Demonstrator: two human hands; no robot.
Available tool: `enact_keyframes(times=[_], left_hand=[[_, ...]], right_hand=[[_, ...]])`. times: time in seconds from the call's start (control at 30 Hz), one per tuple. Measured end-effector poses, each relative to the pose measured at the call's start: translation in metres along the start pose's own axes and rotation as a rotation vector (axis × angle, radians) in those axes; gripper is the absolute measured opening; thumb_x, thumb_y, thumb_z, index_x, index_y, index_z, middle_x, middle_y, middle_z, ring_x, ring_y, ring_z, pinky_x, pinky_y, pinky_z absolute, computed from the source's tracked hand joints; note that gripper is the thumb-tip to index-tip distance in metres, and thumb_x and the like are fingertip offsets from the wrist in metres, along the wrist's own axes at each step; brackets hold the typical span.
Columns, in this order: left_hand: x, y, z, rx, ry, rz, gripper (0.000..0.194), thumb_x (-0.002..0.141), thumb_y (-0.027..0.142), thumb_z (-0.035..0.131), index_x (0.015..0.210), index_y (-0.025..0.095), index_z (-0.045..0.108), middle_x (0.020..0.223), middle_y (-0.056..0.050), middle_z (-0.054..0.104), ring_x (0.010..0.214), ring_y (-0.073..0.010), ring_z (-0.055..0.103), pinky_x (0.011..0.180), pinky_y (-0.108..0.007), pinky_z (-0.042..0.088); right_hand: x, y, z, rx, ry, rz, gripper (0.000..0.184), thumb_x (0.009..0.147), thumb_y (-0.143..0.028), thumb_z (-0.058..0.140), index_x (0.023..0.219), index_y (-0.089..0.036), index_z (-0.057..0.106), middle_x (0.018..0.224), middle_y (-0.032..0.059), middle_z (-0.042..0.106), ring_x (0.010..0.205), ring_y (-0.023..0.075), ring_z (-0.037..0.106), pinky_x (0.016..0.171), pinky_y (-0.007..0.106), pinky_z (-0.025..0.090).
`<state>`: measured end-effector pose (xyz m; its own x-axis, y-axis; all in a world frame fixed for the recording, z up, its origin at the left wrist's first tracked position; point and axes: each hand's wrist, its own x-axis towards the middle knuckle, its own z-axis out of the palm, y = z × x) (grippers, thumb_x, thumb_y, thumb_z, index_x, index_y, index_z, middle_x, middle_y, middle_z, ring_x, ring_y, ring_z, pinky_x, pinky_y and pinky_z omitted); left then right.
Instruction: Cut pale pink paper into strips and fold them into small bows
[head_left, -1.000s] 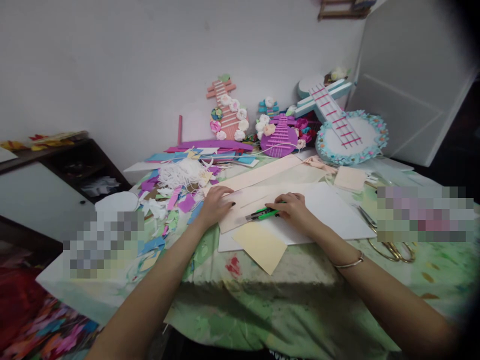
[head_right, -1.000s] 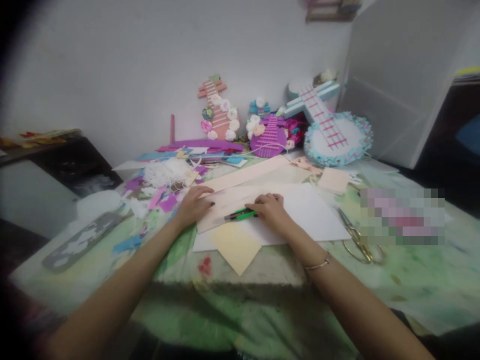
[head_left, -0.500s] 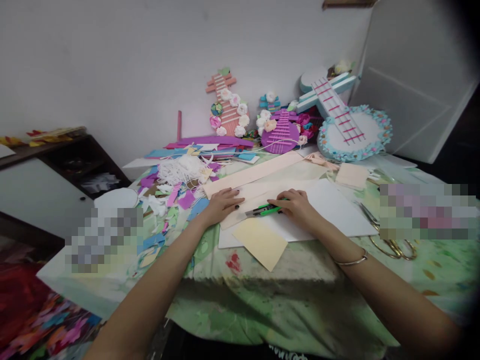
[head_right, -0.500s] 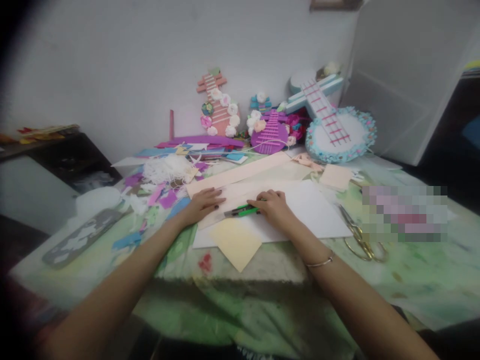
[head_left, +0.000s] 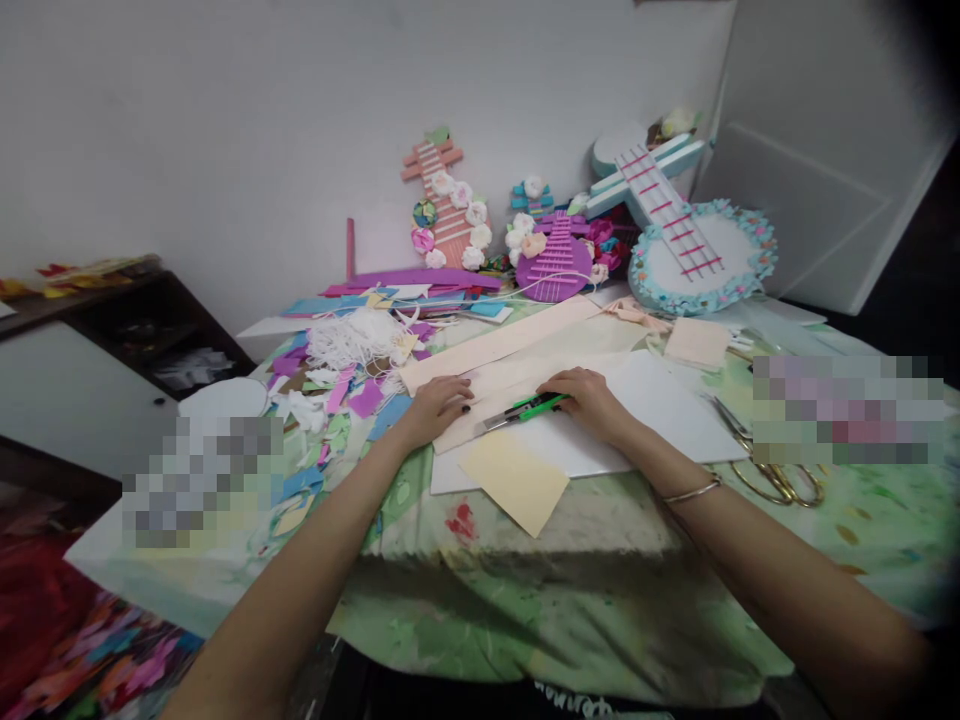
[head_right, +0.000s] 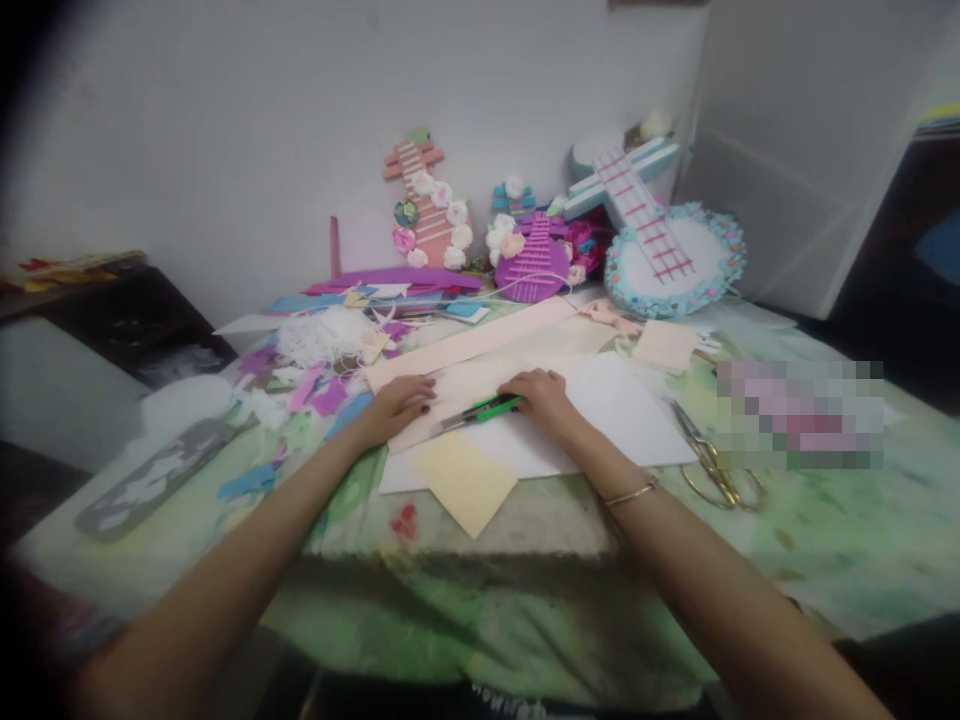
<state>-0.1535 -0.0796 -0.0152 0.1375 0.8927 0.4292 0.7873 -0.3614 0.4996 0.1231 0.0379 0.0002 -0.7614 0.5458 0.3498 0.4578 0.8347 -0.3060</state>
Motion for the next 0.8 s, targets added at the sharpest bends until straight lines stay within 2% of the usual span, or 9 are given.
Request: enact_keyframes(times=[0.27, 0.53, 0.8], left_hand=[[-0.001, 0.007, -0.001, -0.029, 0.003, -0.035, 0.008, 0.081, 0.020, 0.049, 0.082, 0.021, 0.057, 0.107, -0.010, 0.065, 0.110, -0.0257, 0.057, 0.095, -0.042, 0.042], [-0.002, 0.008, -0.001, -0.022, 0.009, -0.063, 0.008, 0.081, 0.018, 0.048, 0.085, 0.020, 0.055, 0.106, -0.010, 0.065, 0.105, -0.0249, 0.060, 0.091, -0.042, 0.045], [-0.002, 0.005, 0.000, 0.009, 0.008, -0.042, 0.009, 0.081, 0.017, 0.047, 0.085, 0.020, 0.054, 0.103, -0.010, 0.065, 0.105, -0.0246, 0.060, 0.092, -0.040, 0.045]], right_hand=[[0.001, -0.003, 0.010, -0.013, 0.082, -0.019, 0.037, 0.080, -0.004, 0.053, 0.103, -0.026, 0.071, 0.107, 0.0061, 0.069, 0.102, 0.0253, 0.056, 0.092, 0.045, 0.030], [-0.004, -0.006, 0.011, 0.003, 0.057, -0.041, 0.041, 0.081, -0.002, 0.048, 0.108, -0.024, 0.070, 0.110, 0.0087, 0.067, 0.103, 0.0262, 0.055, 0.086, 0.043, 0.030], [-0.011, -0.014, 0.011, -0.052, 0.067, -0.056, 0.042, 0.086, -0.003, 0.044, 0.110, -0.028, 0.069, 0.111, 0.0079, 0.067, 0.104, 0.0249, 0.054, 0.087, 0.044, 0.026]])
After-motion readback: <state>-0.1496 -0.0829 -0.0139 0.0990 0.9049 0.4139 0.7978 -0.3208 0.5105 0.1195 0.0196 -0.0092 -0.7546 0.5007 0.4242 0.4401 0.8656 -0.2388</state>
